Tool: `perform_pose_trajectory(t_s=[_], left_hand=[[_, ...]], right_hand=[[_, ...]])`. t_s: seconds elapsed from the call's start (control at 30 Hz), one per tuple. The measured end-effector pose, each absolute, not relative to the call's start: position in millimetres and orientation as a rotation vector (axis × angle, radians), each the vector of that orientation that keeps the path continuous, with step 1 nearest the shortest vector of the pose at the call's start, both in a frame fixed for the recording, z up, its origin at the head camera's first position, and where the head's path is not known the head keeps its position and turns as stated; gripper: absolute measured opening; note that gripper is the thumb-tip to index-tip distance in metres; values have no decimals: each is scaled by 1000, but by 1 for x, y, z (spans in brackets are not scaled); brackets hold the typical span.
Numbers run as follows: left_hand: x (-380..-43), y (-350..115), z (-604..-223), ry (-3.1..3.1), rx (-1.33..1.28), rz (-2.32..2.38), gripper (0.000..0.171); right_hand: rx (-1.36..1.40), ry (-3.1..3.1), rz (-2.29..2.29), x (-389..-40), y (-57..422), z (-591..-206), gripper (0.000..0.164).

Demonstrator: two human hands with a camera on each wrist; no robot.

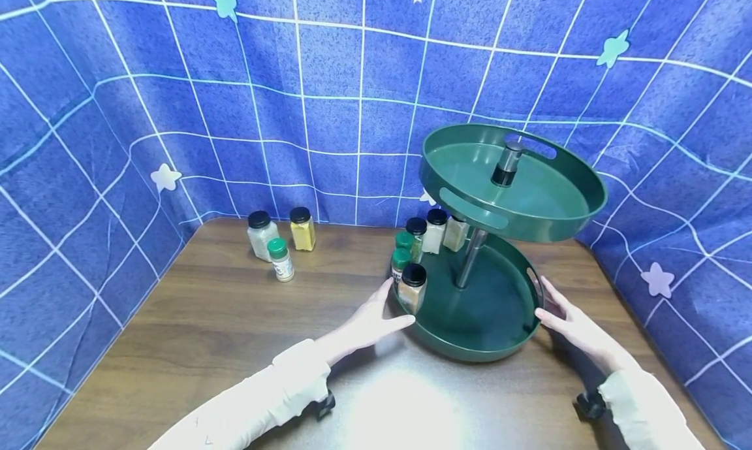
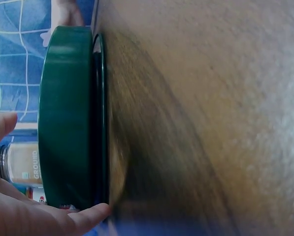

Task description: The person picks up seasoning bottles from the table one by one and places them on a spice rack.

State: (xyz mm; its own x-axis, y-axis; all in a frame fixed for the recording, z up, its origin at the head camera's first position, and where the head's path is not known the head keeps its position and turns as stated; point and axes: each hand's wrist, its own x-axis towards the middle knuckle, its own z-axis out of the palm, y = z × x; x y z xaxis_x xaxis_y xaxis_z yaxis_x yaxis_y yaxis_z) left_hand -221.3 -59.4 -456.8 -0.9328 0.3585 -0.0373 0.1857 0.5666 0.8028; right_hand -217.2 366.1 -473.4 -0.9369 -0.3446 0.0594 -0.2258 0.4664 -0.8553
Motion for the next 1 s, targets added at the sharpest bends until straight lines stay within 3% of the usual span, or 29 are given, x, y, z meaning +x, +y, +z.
perform_pose_trajectory(t_s=[1.0], left_hand=[[-243, -63, -455, 2506, 376, 1465, 87]], right_hand=[[-501, 2548, -1511, -223, 365, -474, 70]])
